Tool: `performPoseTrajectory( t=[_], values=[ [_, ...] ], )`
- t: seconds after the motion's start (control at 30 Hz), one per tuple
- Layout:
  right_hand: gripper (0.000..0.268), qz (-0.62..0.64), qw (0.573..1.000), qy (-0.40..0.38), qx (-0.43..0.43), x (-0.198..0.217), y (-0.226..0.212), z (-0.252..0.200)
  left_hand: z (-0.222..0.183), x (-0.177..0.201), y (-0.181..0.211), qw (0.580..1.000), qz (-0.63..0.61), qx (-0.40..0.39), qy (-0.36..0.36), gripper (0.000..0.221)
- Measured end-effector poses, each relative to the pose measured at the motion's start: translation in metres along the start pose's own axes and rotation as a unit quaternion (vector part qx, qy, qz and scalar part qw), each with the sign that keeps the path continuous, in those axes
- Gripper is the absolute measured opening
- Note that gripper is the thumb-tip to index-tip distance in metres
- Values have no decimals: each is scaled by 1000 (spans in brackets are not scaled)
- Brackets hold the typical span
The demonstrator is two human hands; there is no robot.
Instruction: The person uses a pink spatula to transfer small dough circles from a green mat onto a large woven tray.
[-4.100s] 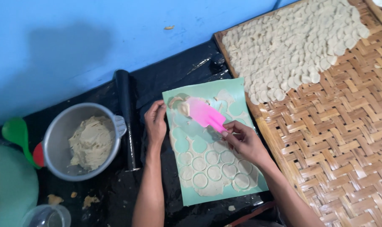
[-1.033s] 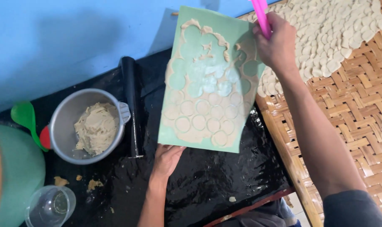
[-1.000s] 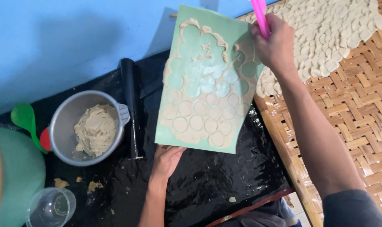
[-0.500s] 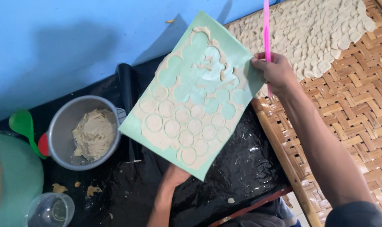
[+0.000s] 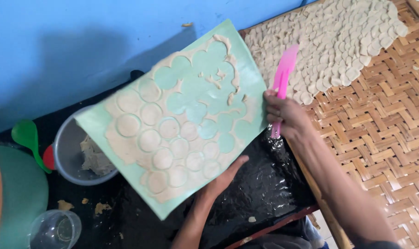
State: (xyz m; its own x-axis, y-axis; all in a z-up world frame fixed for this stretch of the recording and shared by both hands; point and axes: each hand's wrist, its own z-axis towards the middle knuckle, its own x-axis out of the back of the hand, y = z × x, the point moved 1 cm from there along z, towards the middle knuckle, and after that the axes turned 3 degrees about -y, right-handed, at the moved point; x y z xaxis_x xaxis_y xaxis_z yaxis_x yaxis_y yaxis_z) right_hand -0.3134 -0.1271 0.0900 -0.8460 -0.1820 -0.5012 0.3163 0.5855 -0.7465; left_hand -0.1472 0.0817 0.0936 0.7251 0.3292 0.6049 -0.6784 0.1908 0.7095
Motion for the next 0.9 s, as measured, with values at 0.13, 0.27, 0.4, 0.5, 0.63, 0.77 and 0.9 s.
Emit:
performPoseTrajectory(
  t=[0.13,0.27,0.4,0.5,0.63,0.77,0.9],
  values=[
    [5,90,996,10,-5,-15,28,-23,0,-22,-12,973,-213,27,83,28],
    [7,229,972,-47,-30,-21,59,-47,-3,-15,-19,948,-289,59,121,29],
    [8,191,981,-19,-20,-54,71,-100,0,11,-40,873,-421,123,215,39],
    [17,30,999,20,29,-53,68,-128,13,55,-36,857,-451,91,233,55],
    [28,-146,974,135,108,-44,34,-158,6,96,-61,885,-433,72,156,59],
    [42,-176,963,162,125,-5,24,-164,-3,110,-74,920,-367,85,110,69],
    [57,-405,891,145,144,15,33,-161,-24,92,-107,928,-349,126,32,65]
  ],
)
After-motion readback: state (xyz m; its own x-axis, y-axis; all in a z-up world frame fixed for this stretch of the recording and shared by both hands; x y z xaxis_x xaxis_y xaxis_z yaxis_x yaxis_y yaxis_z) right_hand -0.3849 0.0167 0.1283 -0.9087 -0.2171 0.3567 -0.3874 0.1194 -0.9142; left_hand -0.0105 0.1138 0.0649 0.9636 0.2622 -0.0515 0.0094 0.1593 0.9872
